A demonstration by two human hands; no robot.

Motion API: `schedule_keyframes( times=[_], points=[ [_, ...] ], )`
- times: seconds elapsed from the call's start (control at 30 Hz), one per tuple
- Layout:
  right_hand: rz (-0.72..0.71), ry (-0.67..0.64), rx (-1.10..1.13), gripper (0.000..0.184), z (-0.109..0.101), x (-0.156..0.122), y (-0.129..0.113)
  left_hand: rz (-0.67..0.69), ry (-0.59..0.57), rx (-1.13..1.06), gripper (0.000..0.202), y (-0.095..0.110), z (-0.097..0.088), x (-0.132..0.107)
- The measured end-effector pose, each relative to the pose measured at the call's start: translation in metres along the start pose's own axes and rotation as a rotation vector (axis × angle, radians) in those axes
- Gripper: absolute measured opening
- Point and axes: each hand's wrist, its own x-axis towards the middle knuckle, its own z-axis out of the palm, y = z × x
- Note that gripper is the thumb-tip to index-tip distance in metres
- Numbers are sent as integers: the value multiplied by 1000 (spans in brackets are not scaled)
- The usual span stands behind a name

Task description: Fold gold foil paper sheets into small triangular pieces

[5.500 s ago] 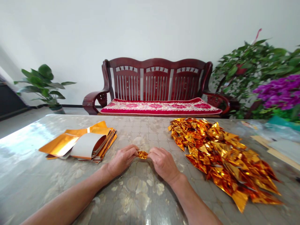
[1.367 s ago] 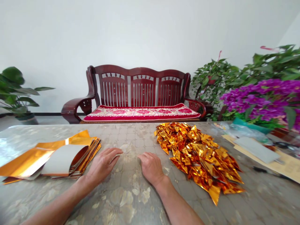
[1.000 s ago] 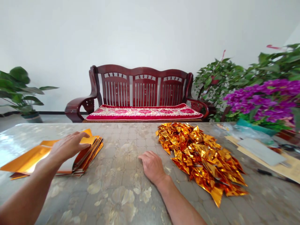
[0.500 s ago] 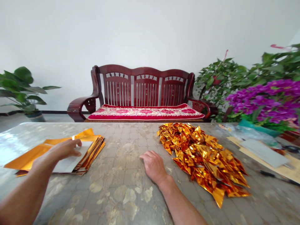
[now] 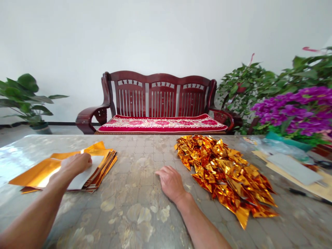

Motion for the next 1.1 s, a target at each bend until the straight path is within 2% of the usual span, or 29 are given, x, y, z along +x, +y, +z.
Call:
schedule_keyframes(
  times=[0.13, 0.33, 0.6, 0.93, 1.1],
  points=[
    [5, -1, 4, 29, 0, 0, 0, 9, 3, -15, 31, -7, 7, 6],
    [18, -5, 8, 27, 0, 1, 0, 91, 38, -63, 56, -20, 17, 15],
    [16, -1, 27, 29, 0, 1, 0, 126, 58, -18, 36, -17, 27, 23],
    [10, 8, 5, 30, 0, 0, 0, 62, 64, -20, 29, -3, 20, 14],
    [16, 3, 1, 31, 0, 0, 0, 47, 86, -39, 35, 1, 20, 14]
  ],
)
